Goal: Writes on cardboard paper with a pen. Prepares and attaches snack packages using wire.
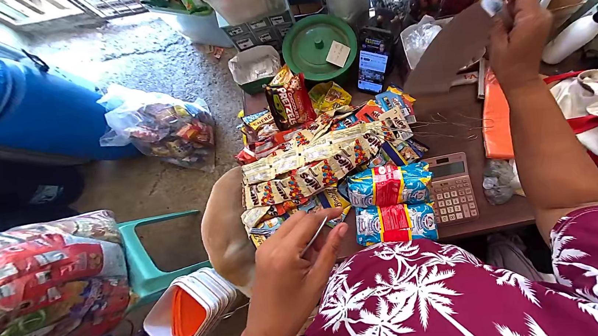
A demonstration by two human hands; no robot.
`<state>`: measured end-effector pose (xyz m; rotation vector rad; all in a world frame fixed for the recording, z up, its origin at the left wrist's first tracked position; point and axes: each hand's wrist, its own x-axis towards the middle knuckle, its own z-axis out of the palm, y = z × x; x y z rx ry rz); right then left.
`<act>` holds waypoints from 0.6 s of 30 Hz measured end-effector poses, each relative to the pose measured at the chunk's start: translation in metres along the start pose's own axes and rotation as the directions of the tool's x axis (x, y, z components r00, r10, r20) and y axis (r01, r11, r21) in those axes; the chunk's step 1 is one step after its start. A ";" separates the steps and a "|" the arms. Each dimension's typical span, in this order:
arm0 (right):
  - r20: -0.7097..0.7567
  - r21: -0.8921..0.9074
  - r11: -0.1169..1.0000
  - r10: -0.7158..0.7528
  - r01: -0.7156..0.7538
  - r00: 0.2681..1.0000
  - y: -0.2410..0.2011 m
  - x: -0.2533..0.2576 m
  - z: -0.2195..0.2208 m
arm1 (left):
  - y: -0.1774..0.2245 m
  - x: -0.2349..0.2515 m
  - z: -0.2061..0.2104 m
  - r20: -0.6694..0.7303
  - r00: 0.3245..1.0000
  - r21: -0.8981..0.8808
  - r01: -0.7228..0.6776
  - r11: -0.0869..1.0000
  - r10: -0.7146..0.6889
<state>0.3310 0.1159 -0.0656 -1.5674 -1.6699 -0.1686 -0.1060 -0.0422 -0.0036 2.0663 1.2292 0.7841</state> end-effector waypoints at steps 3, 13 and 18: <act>-0.193 0.033 0.992 -0.116 0.125 0.974 -0.018 0.006 -0.026 | 0.006 0.003 0.000 -0.016 0.999 -0.003 -0.047 0.999 0.047; 0.265 0.417 0.877 -0.368 0.238 0.891 -0.174 -0.029 -0.090 | 0.030 0.030 0.006 -0.132 0.978 -0.132 -0.179 0.975 0.162; 0.357 0.553 0.817 -0.409 0.162 0.840 -0.228 -0.053 -0.074 | 0.029 0.034 0.019 -0.150 0.955 -0.151 -0.276 0.949 0.254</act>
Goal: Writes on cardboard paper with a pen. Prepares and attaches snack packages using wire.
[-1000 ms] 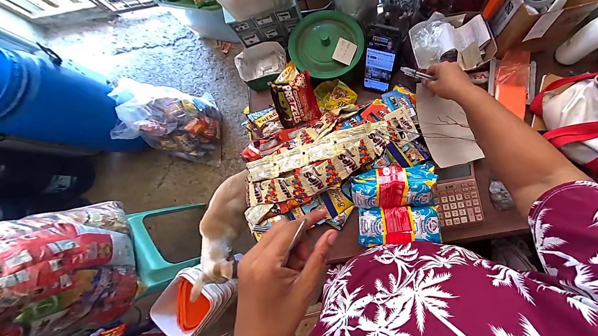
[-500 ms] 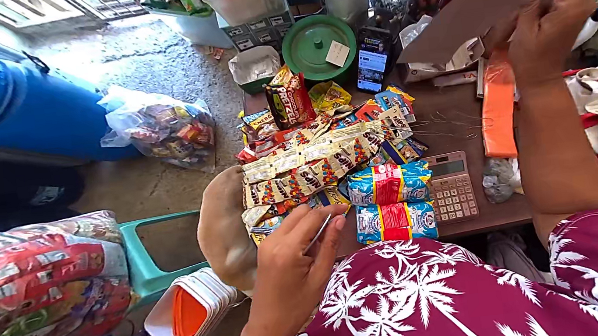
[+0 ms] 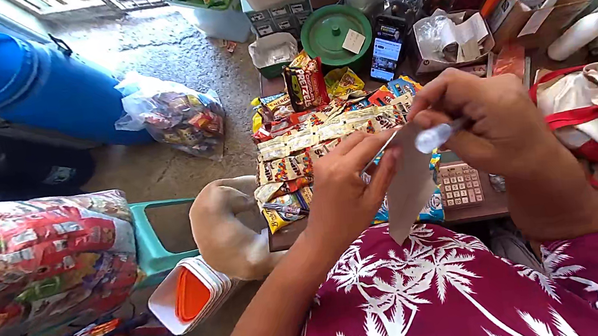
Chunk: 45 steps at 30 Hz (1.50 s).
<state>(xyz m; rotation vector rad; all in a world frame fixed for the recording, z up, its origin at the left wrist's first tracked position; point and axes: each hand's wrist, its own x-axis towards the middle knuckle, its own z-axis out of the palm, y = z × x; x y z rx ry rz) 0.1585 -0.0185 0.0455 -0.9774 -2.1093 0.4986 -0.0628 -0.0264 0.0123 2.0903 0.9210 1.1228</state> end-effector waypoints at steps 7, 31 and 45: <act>-0.546 0.540 0.807 0.120 0.239 0.830 -0.016 0.007 0.002 | -0.004 -0.005 -0.007 -0.067 0.990 -0.287 0.103 0.952 -0.127; -0.667 0.337 0.863 -0.065 0.377 0.743 -0.021 0.023 0.065 | 0.015 -0.012 -0.011 0.047 0.998 -0.364 0.060 0.929 -0.045; -0.683 0.276 0.882 -0.101 0.382 0.724 -0.017 0.025 0.066 | 0.014 -0.010 -0.010 0.037 0.998 -0.307 0.054 0.950 -0.044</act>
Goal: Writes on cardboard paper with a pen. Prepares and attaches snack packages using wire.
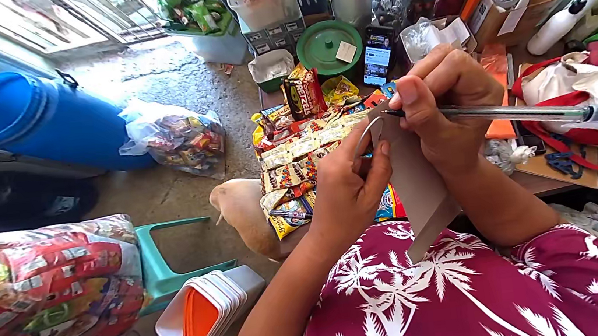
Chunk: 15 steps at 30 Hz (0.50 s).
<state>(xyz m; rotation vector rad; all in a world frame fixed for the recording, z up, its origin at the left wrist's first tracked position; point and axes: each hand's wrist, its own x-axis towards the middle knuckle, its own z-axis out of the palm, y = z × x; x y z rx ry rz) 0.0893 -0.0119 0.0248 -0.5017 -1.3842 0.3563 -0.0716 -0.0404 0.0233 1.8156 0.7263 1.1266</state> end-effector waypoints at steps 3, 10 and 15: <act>0.001 -0.011 1.000 0.010 -0.010 1.000 -0.002 0.000 -0.001 | -0.001 0.000 0.000 0.004 1.000 -0.004 -0.011 1.000 0.011; -0.005 0.054 0.998 0.017 -0.017 1.000 -0.002 -0.001 -0.002 | 0.001 -0.001 0.000 -0.003 1.000 0.020 -0.024 1.000 0.024; -0.017 0.135 0.989 0.059 -0.056 0.998 -0.005 0.000 -0.006 | 0.001 -0.004 0.000 -0.002 1.000 -0.006 -0.011 1.000 0.011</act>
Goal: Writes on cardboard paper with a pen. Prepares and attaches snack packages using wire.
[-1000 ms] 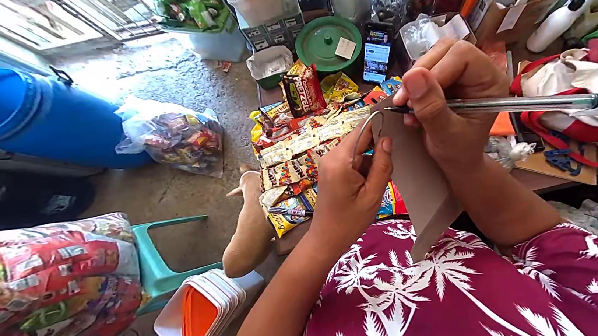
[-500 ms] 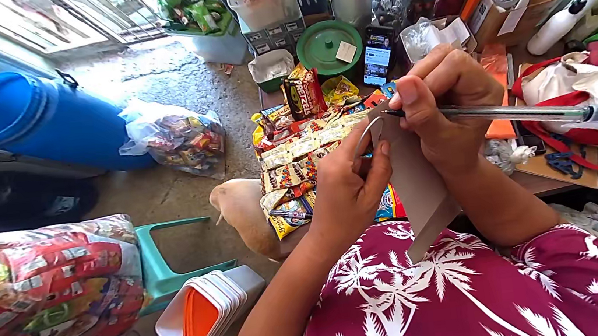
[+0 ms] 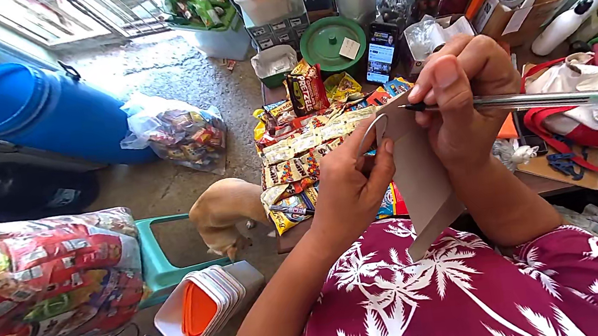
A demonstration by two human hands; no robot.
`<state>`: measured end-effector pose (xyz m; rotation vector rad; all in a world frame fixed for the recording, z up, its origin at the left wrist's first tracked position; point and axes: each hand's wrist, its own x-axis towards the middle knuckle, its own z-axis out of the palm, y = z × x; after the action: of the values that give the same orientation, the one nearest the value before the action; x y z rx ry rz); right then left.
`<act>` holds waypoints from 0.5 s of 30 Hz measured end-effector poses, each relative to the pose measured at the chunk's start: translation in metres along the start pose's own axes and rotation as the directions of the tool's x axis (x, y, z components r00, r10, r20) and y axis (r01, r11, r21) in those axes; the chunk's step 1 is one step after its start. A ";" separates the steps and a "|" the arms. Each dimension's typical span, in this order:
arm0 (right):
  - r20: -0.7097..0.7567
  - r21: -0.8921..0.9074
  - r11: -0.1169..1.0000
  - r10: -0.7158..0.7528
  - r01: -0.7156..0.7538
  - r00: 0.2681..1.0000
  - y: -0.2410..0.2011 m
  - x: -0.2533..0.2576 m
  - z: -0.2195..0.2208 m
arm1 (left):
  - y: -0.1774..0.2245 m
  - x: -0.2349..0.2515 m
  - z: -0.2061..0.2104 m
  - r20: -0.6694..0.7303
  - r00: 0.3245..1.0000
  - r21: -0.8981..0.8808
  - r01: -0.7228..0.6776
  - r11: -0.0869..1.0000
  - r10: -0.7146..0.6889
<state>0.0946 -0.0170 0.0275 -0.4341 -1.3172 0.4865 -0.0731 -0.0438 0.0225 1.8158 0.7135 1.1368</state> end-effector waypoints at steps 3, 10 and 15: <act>0.010 -0.033 0.999 -0.006 0.006 1.000 -0.002 -0.003 -0.002 | -0.002 -0.003 0.001 0.010 1.000 -0.006 -0.007 1.000 0.008; -0.031 -0.074 0.995 0.068 -0.070 0.997 0.004 -0.030 -0.011 | -0.013 -0.010 0.007 0.078 0.996 0.005 0.045 0.999 -0.045; -0.065 -0.066 0.995 0.070 -0.074 0.995 0.002 -0.034 -0.013 | -0.011 -0.011 0.010 0.107 0.992 -0.010 0.071 0.997 -0.070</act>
<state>0.1007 -0.0352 -0.0035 -0.5507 -1.2634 0.4853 -0.0684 -0.0510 0.0058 1.8105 0.7000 0.9888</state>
